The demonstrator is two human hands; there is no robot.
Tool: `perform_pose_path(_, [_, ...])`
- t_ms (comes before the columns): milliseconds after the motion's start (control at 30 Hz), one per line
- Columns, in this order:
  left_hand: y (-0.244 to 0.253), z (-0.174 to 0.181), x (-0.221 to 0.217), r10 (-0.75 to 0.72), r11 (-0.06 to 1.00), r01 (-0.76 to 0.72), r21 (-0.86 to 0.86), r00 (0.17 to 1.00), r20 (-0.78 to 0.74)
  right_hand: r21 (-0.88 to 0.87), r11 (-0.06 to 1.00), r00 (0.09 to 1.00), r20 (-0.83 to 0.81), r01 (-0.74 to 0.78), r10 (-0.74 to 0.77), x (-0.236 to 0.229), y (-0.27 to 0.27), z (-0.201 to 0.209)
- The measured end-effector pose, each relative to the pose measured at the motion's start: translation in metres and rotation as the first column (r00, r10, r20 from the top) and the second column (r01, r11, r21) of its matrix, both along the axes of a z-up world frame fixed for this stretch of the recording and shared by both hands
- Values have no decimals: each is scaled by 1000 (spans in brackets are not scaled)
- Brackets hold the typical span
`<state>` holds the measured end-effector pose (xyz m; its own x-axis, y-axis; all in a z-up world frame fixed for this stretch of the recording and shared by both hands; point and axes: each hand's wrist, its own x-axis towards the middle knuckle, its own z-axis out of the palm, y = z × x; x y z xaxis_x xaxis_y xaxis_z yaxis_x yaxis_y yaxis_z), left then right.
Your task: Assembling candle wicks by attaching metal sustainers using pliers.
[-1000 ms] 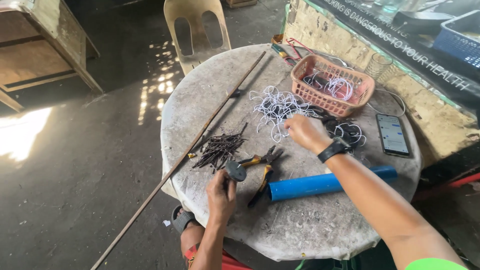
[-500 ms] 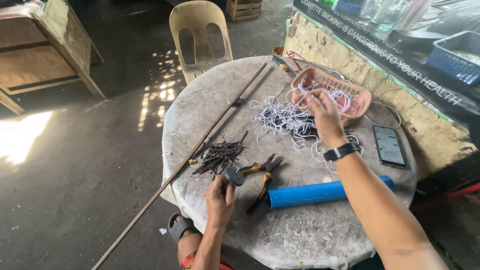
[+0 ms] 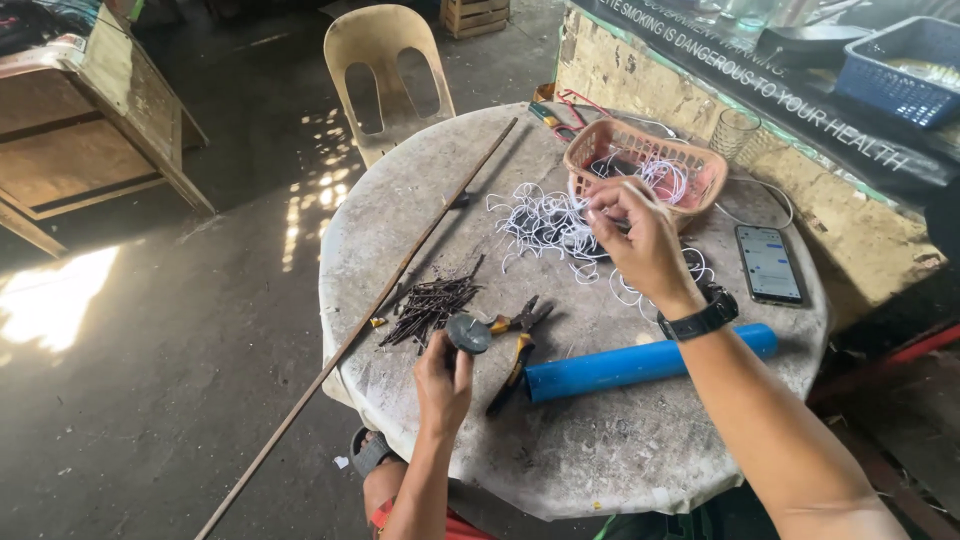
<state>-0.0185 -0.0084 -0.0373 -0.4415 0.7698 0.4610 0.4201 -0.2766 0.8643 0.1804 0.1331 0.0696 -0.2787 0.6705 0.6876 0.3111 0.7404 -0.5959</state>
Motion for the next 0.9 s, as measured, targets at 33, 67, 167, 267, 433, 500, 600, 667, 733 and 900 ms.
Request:
perform_pose_path(33, [2,10,5,-34,999,32,27,998,52,-64,997,999,11,-35,36,0,-3,0])
perform_pose_path(67, [3,20,9,-69,996,63,55,992,102,-128,989,997,19,-69,72,0,-6,-1])
perform_pose_path(167, [21,50,20,-197,966,161,200,965,175,-194,977,996,8,-91,94,-10,-20,4])
perform_pose_path(267, [35,87,45,-253,967,241,80,942,219,-209,965,984,37,-161,173,-19,-35,12])
perform_pose_path(433, [79,64,40,-186,977,210,31,778,600,-318,917,962,-200,-241,183,-15,-30,13])
perform_pose_path(500, [78,71,38,-78,986,166,-24,578,812,-348,905,933,-339,-246,124,-7,-23,12])
perform_pose_path(600, [75,69,32,-86,983,183,-8,499,862,-373,880,900,-418,-293,122,2,-9,6])
perform_pose_path(667, [75,56,28,-143,975,219,38,491,859,-367,875,908,-383,-317,169,6,-1,-4])
perform_pose_path(733, [73,56,27,-182,972,224,76,506,843,-377,849,881,-433,-369,190,1,-6,9])
perform_pose_path(900, [74,64,24,-290,943,312,118,595,750,-359,650,629,-740,-669,239,3,4,20])
